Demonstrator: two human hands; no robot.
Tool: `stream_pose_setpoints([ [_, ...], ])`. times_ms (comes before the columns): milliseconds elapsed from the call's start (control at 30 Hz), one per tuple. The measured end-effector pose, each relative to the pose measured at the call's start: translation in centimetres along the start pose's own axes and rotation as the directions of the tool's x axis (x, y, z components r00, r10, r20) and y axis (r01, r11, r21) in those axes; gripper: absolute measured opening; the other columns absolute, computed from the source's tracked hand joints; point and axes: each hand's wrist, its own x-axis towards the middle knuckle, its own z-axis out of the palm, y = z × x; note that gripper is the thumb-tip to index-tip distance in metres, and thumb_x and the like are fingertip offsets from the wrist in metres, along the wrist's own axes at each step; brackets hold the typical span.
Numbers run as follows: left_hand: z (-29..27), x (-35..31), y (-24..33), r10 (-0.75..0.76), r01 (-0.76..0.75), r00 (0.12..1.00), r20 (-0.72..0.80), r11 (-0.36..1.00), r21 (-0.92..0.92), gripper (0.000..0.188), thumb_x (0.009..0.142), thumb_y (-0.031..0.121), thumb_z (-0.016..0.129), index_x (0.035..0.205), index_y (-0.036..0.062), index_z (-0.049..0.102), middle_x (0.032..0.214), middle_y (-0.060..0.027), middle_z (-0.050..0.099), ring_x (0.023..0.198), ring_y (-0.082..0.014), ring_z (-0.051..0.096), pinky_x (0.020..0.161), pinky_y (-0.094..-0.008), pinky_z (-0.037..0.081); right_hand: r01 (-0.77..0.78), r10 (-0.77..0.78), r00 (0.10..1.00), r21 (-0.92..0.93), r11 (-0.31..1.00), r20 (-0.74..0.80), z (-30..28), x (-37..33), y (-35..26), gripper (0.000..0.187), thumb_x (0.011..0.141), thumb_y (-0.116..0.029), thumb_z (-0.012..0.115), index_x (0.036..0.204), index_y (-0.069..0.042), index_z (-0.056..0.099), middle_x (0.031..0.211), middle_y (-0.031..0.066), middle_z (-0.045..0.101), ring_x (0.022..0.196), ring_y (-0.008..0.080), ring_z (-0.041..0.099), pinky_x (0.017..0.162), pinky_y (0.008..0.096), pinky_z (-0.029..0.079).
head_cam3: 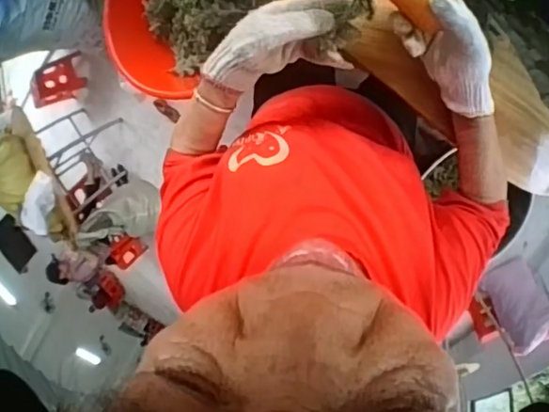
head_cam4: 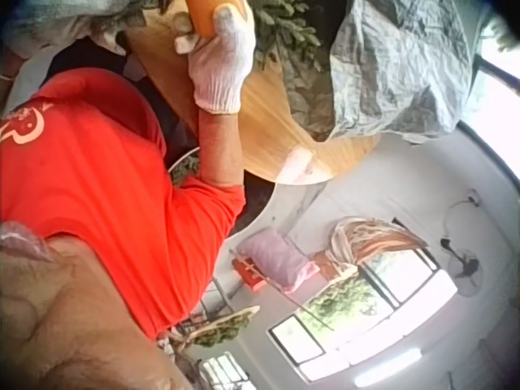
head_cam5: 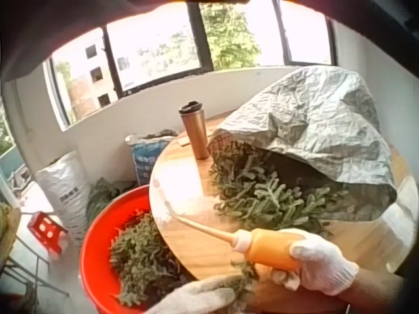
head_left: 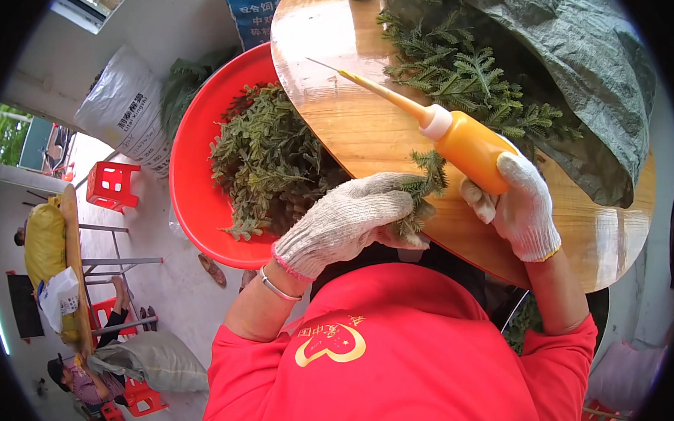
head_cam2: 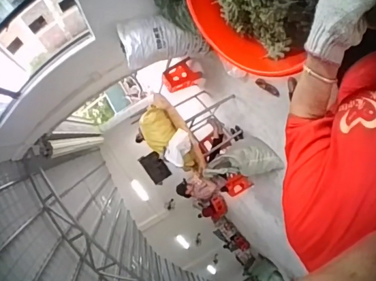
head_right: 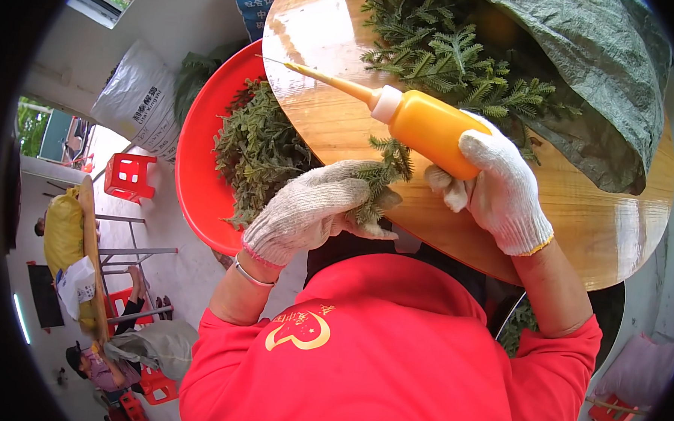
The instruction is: The person retrieves artificial foliage branches, applies glue along their stems using a squeeze bottle, and places the glued foliage into a red basin.
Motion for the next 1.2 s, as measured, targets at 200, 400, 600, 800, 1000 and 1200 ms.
stream_pose_setpoints([
  [200,0.0,0.2,1.2,-0.071,0.071,0.997,-0.013,0.924,0.375,0.042,0.103,0.016,0.058,0.139,-0.0057,0.053,0.102,-0.0197,0.073,0.080,-0.0234,0.073,0.073,-0.0331,0.062,0.004,-0.003,1.000,-0.034,0.999,0.022,-0.6,0.0,-0.4,0.068,0.089,-0.040,0.070,0.135,0.006,0.051,0.100,0.0132,0.067,0.068,0.0145,0.065,0.046,0.0227,0.050],
  [400,0.5,0.8,2.0,-0.182,0.192,0.981,-0.065,0.890,0.414,0.040,0.103,0.018,0.060,0.135,-0.0054,0.057,0.096,-0.0175,0.073,0.076,-0.0201,0.071,0.066,-0.0288,0.060,0.045,-0.046,0.999,-0.057,0.997,-0.012,-0.6,0.1,-0.2,0.067,0.090,-0.041,0.068,0.134,0.006,0.051,0.097,0.0129,0.067,0.067,0.0149,0.064,0.046,0.0223,0.049],
  [600,-0.4,0.7,1.9,-0.162,0.146,0.987,0.016,0.923,0.355,0.034,0.102,0.015,0.060,0.129,-0.0070,0.060,0.096,-0.0176,0.072,0.077,-0.0224,0.071,0.072,-0.0331,0.060,-0.025,0.026,0.999,0.015,1.000,-0.041,-1.0,-0.3,0.0,0.064,0.092,-0.041,0.066,0.132,0.008,0.054,0.094,0.0148,0.068,0.065,0.0172,0.064,0.047,0.0255,0.051],
  [800,0.0,1.2,1.7,-0.089,0.082,0.996,0.003,0.927,0.365,0.036,0.103,0.013,0.059,0.132,-0.0085,0.058,0.102,-0.0203,0.071,0.085,-0.0273,0.073,0.079,-0.0364,0.062,0.004,0.000,0.999,0.120,0.993,-0.033,-1.7,-0.6,0.0,0.062,0.096,-0.042,0.063,0.129,0.010,0.056,0.099,0.0192,0.069,0.068,0.0226,0.067,0.050,0.0308,0.056],
  [1000,-0.4,0.4,1.1,-0.034,0.021,0.999,0.043,0.966,0.257,0.035,0.100,0.015,0.063,0.128,-0.0048,0.061,0.100,-0.0106,0.070,0.080,-0.0172,0.072,0.073,-0.0292,0.059,0.063,-0.036,0.992,0.234,0.970,-0.118,0.4,-0.6,0.0,0.065,0.098,-0.042,0.058,0.142,0.006,0.048,0.117,0.0240,0.066,0.067,0.0248,0.067,0.049,0.0316,0.057],
  [1200,1.4,1.7,0.5,0.138,-0.117,0.957,0.255,0.988,-0.096,0.039,0.098,0.011,0.065,0.133,-0.0038,0.058,0.108,-0.0120,0.069,0.082,-0.0199,0.072,0.079,-0.0355,0.064,0.137,-0.108,0.950,0.081,0.987,-0.292,0.3,-1.1,-0.3,0.072,0.101,-0.047,0.039,0.157,-0.003,0.031,0.126,0.0174,0.058,0.083,0.0201,0.059,0.063,0.0256,0.050],
])
